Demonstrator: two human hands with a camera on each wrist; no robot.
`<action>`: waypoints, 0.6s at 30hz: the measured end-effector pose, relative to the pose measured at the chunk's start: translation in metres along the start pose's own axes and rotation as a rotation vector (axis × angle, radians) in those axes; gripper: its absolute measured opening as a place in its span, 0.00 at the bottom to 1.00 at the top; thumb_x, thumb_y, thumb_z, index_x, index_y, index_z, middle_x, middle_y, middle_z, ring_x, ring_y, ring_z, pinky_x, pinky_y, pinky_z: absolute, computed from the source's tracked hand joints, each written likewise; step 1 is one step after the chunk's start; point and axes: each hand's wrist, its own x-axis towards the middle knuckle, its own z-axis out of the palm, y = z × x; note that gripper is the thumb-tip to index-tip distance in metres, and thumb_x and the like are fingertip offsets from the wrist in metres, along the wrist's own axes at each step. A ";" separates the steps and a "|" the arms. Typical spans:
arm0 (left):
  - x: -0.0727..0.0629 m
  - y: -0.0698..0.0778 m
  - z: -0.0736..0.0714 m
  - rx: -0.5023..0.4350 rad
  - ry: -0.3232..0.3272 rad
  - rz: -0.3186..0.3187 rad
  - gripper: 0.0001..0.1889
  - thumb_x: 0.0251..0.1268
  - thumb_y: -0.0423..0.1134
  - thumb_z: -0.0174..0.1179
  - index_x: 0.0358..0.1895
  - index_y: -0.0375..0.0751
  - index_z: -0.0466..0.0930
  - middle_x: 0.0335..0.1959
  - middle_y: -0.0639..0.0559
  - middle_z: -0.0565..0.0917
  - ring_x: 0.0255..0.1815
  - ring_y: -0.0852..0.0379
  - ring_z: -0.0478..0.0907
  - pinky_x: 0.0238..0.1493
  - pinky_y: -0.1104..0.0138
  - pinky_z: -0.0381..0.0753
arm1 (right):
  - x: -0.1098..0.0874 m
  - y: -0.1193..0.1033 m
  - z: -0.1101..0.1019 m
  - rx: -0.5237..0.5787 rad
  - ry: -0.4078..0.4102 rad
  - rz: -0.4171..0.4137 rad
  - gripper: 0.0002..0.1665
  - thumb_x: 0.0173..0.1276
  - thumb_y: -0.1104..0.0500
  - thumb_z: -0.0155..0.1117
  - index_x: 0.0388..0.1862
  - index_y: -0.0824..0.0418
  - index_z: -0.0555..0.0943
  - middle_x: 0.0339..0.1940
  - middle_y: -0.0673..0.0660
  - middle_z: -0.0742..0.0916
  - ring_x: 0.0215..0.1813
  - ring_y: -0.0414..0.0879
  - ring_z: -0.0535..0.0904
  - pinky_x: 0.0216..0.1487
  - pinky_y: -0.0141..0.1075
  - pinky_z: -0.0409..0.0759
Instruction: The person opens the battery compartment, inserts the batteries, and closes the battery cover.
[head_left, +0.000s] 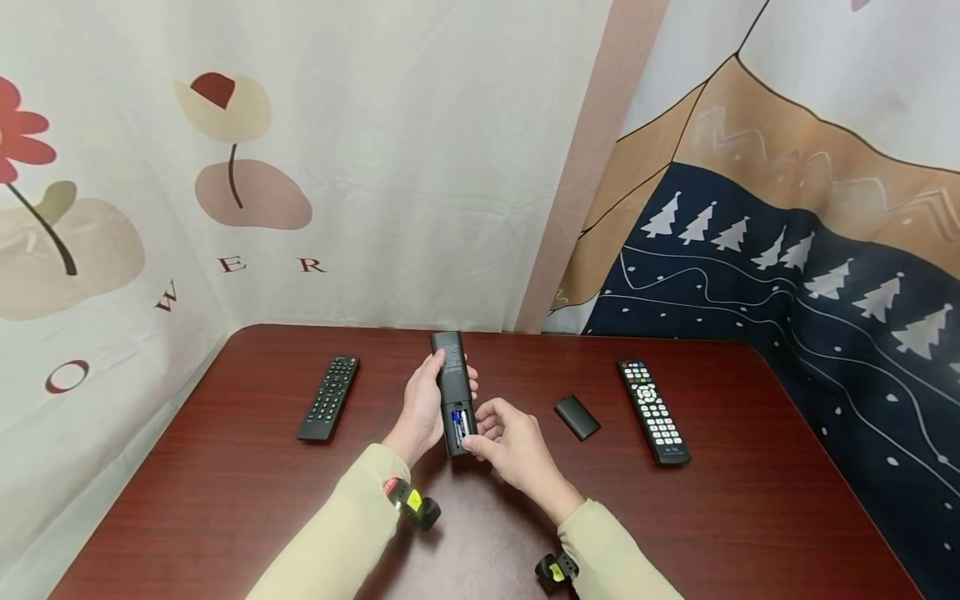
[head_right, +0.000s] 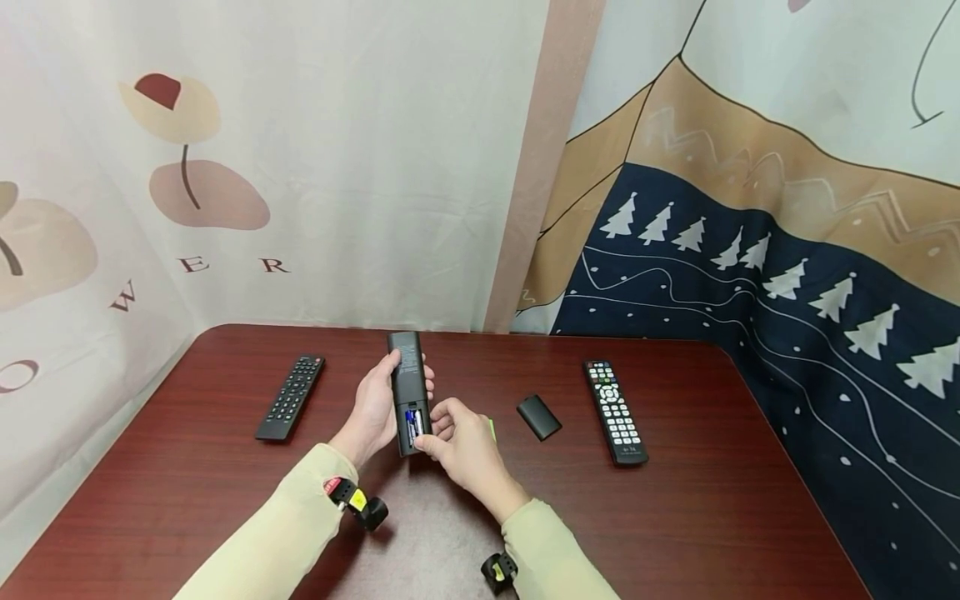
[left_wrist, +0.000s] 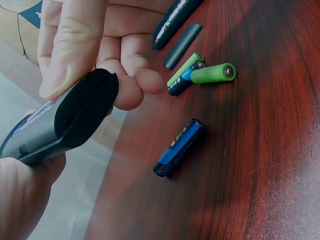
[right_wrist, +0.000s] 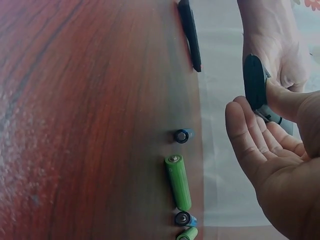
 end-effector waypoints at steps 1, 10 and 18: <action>0.000 0.000 0.000 0.002 -0.001 0.001 0.21 0.86 0.48 0.34 0.62 0.34 0.64 0.36 0.48 0.82 0.34 0.55 0.81 0.45 0.64 0.84 | 0.000 0.000 0.000 0.008 -0.004 0.005 0.15 0.61 0.66 0.77 0.42 0.65 0.79 0.30 0.55 0.87 0.29 0.41 0.83 0.29 0.31 0.84; -0.001 0.000 0.000 0.011 -0.013 0.000 0.21 0.86 0.49 0.34 0.61 0.34 0.66 0.36 0.48 0.83 0.34 0.55 0.82 0.46 0.62 0.84 | 0.001 0.000 0.000 0.096 -0.020 0.032 0.15 0.62 0.69 0.76 0.41 0.67 0.77 0.29 0.56 0.85 0.26 0.42 0.82 0.26 0.33 0.84; 0.000 0.000 0.000 0.023 -0.026 0.004 0.22 0.86 0.49 0.35 0.60 0.34 0.67 0.37 0.47 0.83 0.35 0.54 0.82 0.47 0.61 0.84 | 0.002 0.004 0.001 0.148 -0.015 0.063 0.16 0.61 0.69 0.76 0.41 0.67 0.76 0.28 0.56 0.85 0.25 0.43 0.82 0.27 0.44 0.87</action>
